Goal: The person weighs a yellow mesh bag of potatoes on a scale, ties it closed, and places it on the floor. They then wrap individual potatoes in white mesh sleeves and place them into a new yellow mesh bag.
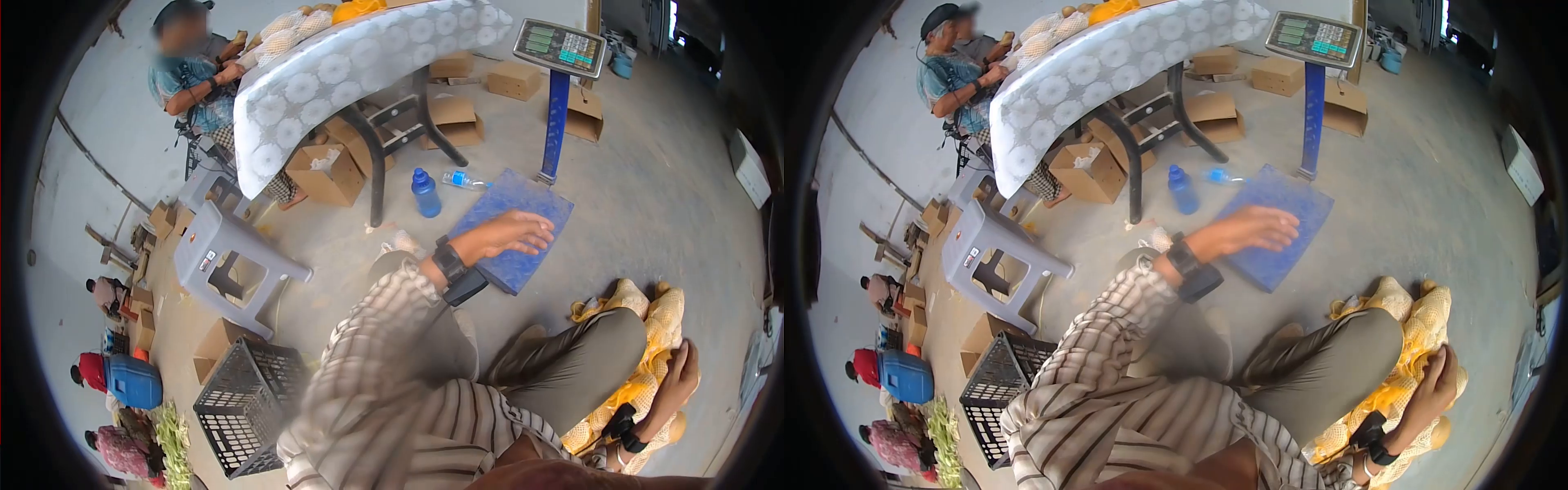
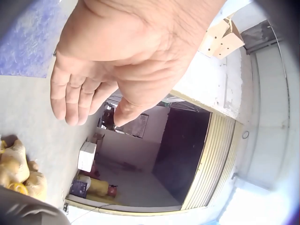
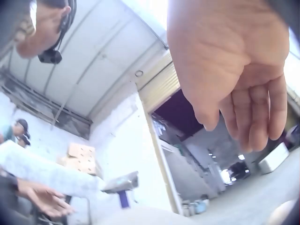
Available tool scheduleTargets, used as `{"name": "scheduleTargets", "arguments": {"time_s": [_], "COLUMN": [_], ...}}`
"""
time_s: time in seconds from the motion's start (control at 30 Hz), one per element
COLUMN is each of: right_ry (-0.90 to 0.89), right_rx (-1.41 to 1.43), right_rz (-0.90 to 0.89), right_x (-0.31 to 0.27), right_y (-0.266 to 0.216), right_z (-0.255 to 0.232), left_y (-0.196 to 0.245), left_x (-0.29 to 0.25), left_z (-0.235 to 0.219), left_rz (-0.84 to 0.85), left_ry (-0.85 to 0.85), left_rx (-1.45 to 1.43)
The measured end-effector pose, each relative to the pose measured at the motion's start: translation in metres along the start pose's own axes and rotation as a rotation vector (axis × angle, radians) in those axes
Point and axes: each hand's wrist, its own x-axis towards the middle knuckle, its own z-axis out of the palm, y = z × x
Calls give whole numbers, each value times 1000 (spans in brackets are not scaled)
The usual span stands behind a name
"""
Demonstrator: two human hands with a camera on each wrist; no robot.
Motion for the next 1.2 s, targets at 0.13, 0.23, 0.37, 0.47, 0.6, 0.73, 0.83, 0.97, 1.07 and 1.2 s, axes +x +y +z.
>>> {"name": "scheduleTargets", "arguments": {"time_s": [0.13, 0.23, 0.37, 0.47, 0.6, 0.73, 0.83, 0.97, 1.07, 1.2], "right_ry": [-217, -387, -545, -682, -825, -877, -889, -859, -877, -744], "right_rx": [383, 442, 485, 513, 515, 480, 489, 546, 701, 819], "right_rz": [-151, -248, -315, -272, -222, -160, -78, 71, 204, 489], "right_x": [-7, -19, -29, -39, -52, -57, -55, -47, -37, -18], "right_y": [-86, -123, -144, -139, -120, -100, -89, -76, -65, -48], "right_z": [46, 78, 121, 152, 190, 210, 218, 219, 222, 229], "left_y": [3, 12, 25, 23, 16, 9, 1, -11, -17, -33], "left_x": [-26, -47, -74, -80, -75, -58, -41, -13, 8, 31], "left_z": [11, 14, 16, 14, 14, 17, 12, 2, -12, -29], "left_rz": [20, 42, 5, 20, 33, 44, 28, -32, -76, -86], "left_ry": [13, 24, 89, 115, 116, 39, 7, -52, -101, -107], "left_rx": [111, 220, 260, 278, 337, 352, 367, 380, 403, 399]}}
